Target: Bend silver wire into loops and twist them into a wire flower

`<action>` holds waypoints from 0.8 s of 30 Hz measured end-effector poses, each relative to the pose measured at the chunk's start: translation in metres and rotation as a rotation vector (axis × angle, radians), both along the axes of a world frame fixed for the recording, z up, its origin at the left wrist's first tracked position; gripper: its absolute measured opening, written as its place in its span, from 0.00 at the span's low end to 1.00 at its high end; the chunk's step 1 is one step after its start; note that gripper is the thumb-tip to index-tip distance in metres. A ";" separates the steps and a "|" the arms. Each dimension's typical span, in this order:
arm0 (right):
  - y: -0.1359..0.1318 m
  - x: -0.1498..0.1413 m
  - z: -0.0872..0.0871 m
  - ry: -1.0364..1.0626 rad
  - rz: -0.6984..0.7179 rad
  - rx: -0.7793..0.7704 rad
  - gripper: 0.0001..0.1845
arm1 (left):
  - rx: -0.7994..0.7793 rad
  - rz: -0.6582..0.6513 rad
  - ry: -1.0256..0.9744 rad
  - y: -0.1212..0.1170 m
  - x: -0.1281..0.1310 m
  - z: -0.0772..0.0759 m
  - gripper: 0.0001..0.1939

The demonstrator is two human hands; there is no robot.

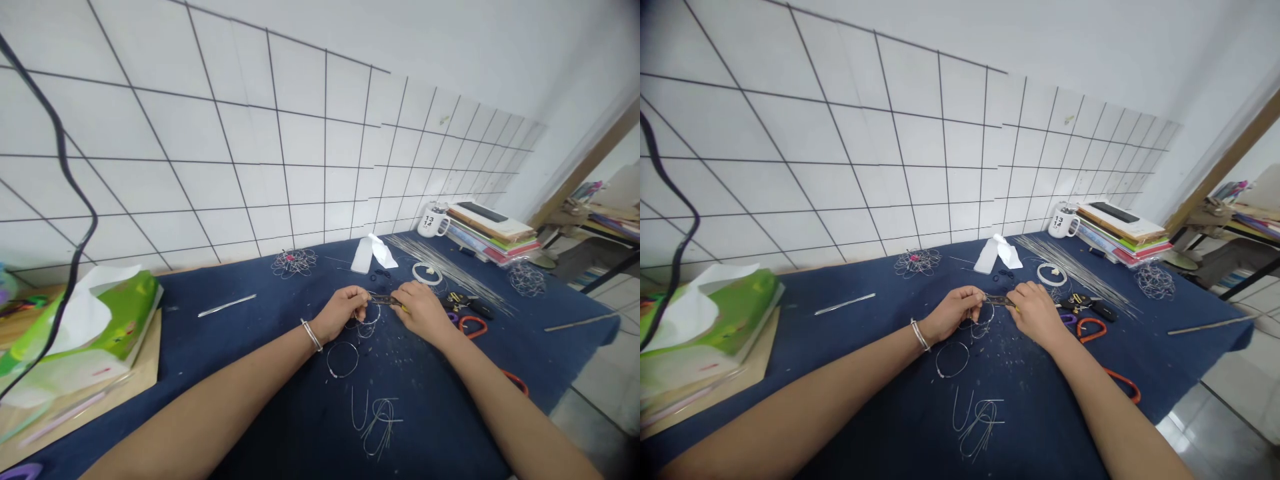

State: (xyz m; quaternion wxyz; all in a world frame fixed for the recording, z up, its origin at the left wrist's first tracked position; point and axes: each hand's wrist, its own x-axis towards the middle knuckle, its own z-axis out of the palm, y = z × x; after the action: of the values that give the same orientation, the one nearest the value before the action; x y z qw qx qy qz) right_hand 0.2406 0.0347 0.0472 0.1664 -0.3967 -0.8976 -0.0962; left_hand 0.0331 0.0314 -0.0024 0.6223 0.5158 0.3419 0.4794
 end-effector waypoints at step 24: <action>-0.006 -0.005 0.001 0.010 -0.036 0.228 0.10 | 0.007 -0.063 0.055 -0.002 -0.002 0.007 0.10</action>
State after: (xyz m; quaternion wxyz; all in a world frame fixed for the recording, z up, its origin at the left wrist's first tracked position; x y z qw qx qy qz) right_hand 0.2357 0.0288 0.0479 0.2134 -0.3916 -0.8728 -0.1985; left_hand 0.0312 0.0295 0.0045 0.6255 0.5415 0.3409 0.4465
